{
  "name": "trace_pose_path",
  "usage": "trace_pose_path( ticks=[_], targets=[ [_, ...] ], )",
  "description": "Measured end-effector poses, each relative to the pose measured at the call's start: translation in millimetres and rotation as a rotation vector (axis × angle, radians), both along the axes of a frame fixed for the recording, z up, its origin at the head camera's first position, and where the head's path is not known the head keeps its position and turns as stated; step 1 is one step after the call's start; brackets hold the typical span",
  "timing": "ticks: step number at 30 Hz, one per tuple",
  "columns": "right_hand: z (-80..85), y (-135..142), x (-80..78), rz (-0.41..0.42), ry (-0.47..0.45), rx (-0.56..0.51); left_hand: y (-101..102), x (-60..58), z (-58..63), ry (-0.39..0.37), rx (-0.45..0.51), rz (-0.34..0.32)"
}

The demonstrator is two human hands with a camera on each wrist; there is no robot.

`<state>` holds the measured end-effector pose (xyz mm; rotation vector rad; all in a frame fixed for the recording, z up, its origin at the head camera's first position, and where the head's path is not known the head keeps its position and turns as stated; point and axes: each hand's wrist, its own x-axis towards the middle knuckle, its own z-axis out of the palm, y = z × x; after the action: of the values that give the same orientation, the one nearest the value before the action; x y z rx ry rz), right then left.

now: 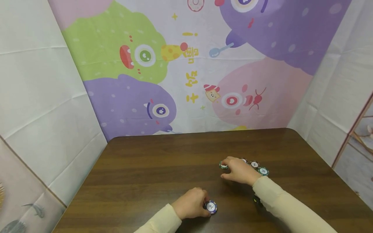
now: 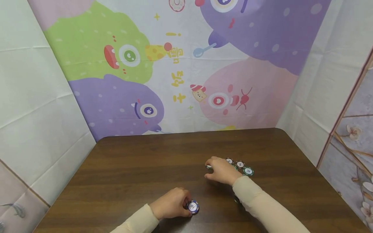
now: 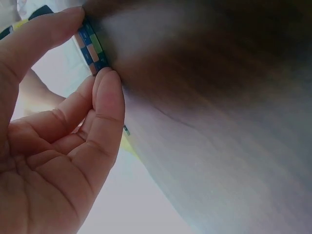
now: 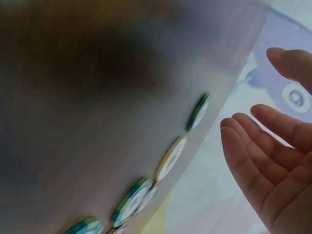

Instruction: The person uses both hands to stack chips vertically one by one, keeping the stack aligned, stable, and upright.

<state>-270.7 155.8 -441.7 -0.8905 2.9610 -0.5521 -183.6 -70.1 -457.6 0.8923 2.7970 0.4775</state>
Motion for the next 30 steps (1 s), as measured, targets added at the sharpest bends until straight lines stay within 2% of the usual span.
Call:
trace_pose_path(
  ticks=[10,16,21,30],
  targets=[
    [-10.9,7.1,-35.3,-0.076,0.007,0.072,0.7,-0.2,0.7,0.001,-0.007,-0.009],
    [-8.4,4.2,-44.4,-0.108,-0.040,0.132,0.9,0.0,1.3,-0.003,0.002,-0.008],
    [-11.3,2.1,-53.8,-0.102,-0.060,0.184,0.8,0.9,1.6,-0.005,0.003,-0.003],
    [-13.9,0.1,-62.6,-0.073,-0.106,0.183,0.2,1.4,2.4,-0.014,0.004,0.007]
  ],
)
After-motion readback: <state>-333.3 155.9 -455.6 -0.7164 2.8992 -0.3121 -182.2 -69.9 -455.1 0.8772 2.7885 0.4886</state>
